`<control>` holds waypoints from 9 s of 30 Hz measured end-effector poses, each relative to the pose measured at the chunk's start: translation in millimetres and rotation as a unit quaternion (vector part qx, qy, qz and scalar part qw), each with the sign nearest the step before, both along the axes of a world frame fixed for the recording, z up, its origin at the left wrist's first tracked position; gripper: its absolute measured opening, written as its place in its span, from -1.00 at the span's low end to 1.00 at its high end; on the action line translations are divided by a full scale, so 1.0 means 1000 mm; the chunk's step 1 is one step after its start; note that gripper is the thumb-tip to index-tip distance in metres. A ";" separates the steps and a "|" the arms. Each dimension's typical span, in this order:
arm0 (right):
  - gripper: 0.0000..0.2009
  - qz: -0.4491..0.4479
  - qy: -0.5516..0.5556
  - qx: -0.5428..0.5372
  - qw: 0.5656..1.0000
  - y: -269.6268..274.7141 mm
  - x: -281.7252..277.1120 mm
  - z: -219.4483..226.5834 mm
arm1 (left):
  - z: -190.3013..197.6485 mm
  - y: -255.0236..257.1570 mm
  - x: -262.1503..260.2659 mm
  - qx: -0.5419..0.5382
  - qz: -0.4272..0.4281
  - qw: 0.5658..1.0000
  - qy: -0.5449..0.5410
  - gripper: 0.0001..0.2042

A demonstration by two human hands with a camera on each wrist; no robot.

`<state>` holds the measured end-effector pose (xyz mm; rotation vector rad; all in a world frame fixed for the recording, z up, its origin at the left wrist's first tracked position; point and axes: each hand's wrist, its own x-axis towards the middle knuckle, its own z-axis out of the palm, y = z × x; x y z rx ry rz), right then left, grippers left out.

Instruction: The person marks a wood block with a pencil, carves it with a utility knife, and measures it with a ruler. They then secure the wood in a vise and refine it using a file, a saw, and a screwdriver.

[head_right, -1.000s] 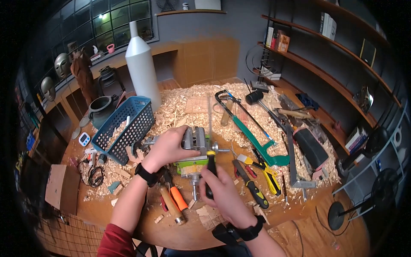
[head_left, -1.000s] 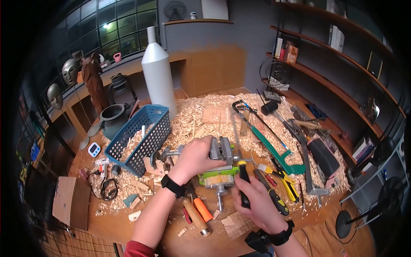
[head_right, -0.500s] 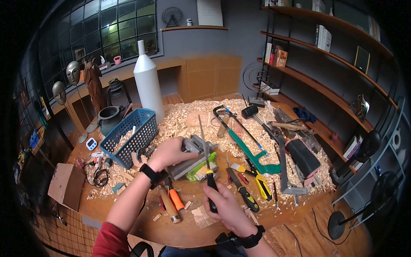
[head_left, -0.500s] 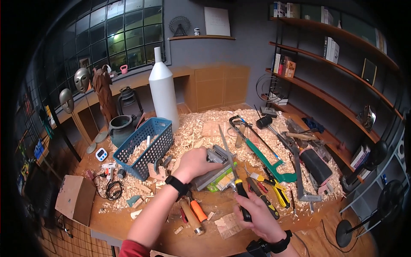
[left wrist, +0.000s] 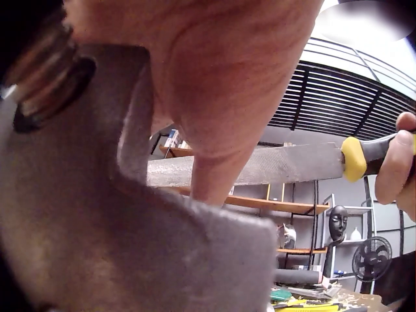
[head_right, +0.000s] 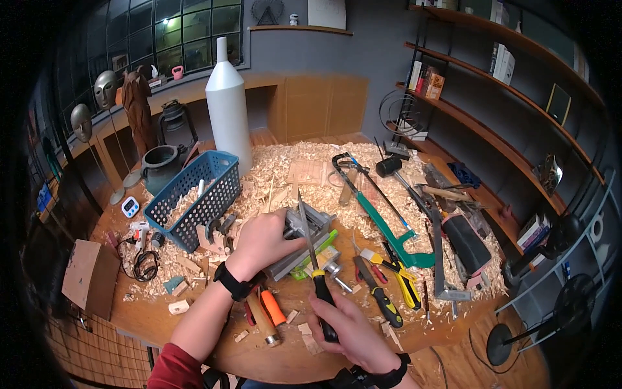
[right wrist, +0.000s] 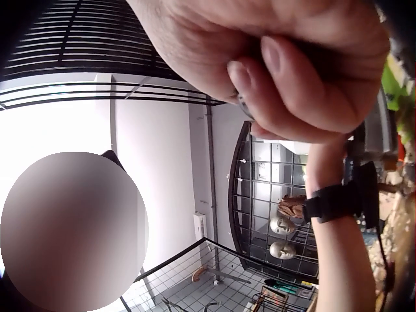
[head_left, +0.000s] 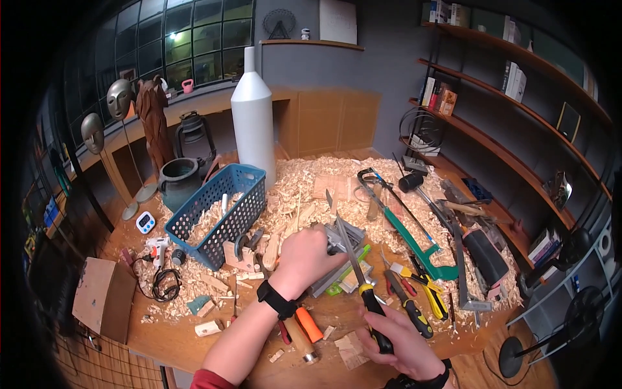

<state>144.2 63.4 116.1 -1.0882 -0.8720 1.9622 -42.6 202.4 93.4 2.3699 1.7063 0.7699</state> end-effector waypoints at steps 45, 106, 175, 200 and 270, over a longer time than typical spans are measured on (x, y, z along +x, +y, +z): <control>-0.84 0.168 0.052 -0.010 0.984 0.075 0.062 -0.014 | -0.029 -0.111 -0.024 0.032 -0.131 0.990 0.053 -0.73; -0.81 -0.033 0.008 0.036 0.999 -0.063 0.004 0.021 | -0.021 -0.105 0.013 0.024 -0.172 0.980 -0.097 -0.62; -0.84 0.050 -0.072 0.073 0.993 -0.042 0.040 -0.027 | -0.041 -0.097 0.041 -0.155 -0.217 0.922 -0.282 0.01; -0.81 -0.242 -0.299 0.159 0.909 -0.066 0.144 -0.014 | 0.000 -0.093 -0.007 -0.066 -0.141 0.964 -0.216 -0.65; -0.86 -0.038 -0.716 0.427 0.551 0.071 0.187 -0.102 | -0.005 -0.048 -0.022 -0.063 -0.147 0.960 -0.231 -0.43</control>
